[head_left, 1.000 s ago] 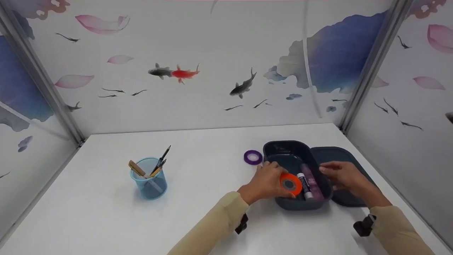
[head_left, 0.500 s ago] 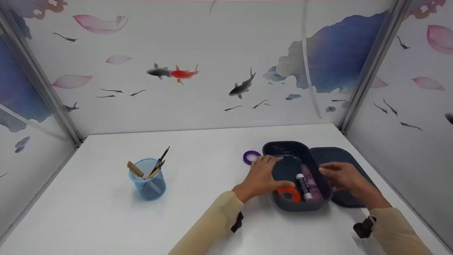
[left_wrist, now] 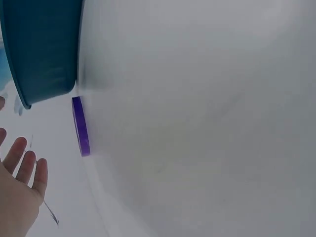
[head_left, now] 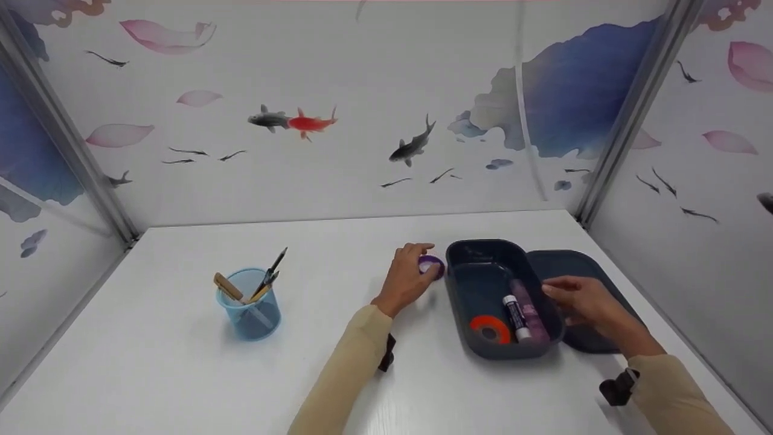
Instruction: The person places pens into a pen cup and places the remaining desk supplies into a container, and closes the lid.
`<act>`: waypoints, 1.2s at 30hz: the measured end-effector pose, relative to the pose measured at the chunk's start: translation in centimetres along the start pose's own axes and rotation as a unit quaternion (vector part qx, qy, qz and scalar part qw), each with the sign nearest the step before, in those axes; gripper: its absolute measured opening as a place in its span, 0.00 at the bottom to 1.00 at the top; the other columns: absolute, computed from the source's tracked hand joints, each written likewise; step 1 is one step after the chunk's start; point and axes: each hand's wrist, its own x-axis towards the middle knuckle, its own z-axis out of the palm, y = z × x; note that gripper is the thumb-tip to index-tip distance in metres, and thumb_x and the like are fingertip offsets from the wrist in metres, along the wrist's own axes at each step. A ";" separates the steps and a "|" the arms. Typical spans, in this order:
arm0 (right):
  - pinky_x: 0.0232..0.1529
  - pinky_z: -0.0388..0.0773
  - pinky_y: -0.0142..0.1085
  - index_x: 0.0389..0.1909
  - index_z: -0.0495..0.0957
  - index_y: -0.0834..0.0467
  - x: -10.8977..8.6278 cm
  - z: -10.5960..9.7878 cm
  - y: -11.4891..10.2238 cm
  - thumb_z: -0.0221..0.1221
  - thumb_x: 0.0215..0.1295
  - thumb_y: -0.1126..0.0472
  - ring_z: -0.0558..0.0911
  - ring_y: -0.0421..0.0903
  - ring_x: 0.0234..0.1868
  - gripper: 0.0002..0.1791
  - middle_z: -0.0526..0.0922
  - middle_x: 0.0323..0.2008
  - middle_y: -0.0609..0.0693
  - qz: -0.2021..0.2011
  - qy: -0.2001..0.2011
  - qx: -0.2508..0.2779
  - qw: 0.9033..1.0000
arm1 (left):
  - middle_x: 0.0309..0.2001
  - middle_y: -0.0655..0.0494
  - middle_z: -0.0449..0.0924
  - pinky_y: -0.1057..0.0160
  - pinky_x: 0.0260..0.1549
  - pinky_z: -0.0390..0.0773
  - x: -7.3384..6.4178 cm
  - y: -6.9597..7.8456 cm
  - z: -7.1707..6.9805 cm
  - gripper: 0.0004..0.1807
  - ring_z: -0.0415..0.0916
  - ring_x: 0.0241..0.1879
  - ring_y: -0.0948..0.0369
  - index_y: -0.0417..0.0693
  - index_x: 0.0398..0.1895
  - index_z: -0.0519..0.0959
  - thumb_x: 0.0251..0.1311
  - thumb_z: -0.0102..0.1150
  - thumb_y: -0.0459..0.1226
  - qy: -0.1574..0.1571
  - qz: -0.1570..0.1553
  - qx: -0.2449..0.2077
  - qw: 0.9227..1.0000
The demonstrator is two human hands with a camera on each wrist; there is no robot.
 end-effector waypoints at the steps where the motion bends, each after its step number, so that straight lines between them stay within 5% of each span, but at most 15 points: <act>1: 0.39 0.85 0.37 0.69 0.69 0.63 0.0 0.0 0.0 0.60 0.69 0.42 0.84 0.38 0.43 0.37 0.85 0.51 0.48 0.001 0.000 0.000 1.000 | 0.57 0.45 0.78 0.54 0.60 0.77 0.2 -0.3 0.0 0.26 0.73 0.55 0.51 0.44 0.64 0.74 0.65 0.60 0.44 0.006 -0.004 0.001 1.000; 7: 0.40 0.84 0.37 0.69 0.69 0.62 0.0 0.1 0.2 0.59 0.70 0.42 0.83 0.37 0.44 0.36 0.83 0.55 0.51 0.002 -0.003 -0.003 1.000 | 0.64 0.45 0.74 0.50 0.67 0.71 0.8 -1.3 0.5 0.38 0.69 0.64 0.49 0.43 0.72 0.65 0.61 0.66 0.43 -0.017 -0.075 -0.017 0.997; 15: 0.39 0.84 0.37 0.70 0.67 0.62 0.1 -0.2 0.0 0.59 0.69 0.41 0.83 0.37 0.44 0.38 0.82 0.56 0.51 0.004 -0.003 0.005 1.000 | 0.72 0.43 0.65 0.45 0.72 0.65 1.3 -1.1 1.7 0.51 0.62 0.71 0.46 0.44 0.76 0.57 0.53 0.74 0.46 -0.055 -0.146 0.026 0.987; 36: 0.37 0.85 0.37 0.70 0.68 0.63 -0.1 -0.3 0.1 0.59 0.70 0.43 0.85 0.38 0.43 0.36 0.87 0.48 0.46 0.002 -0.013 0.017 1.000 | 0.69 0.37 0.70 0.46 0.67 0.71 1.4 -0.9 2.1 0.47 0.67 0.65 0.43 0.36 0.74 0.60 0.53 0.72 0.39 -0.043 -0.145 0.044 0.988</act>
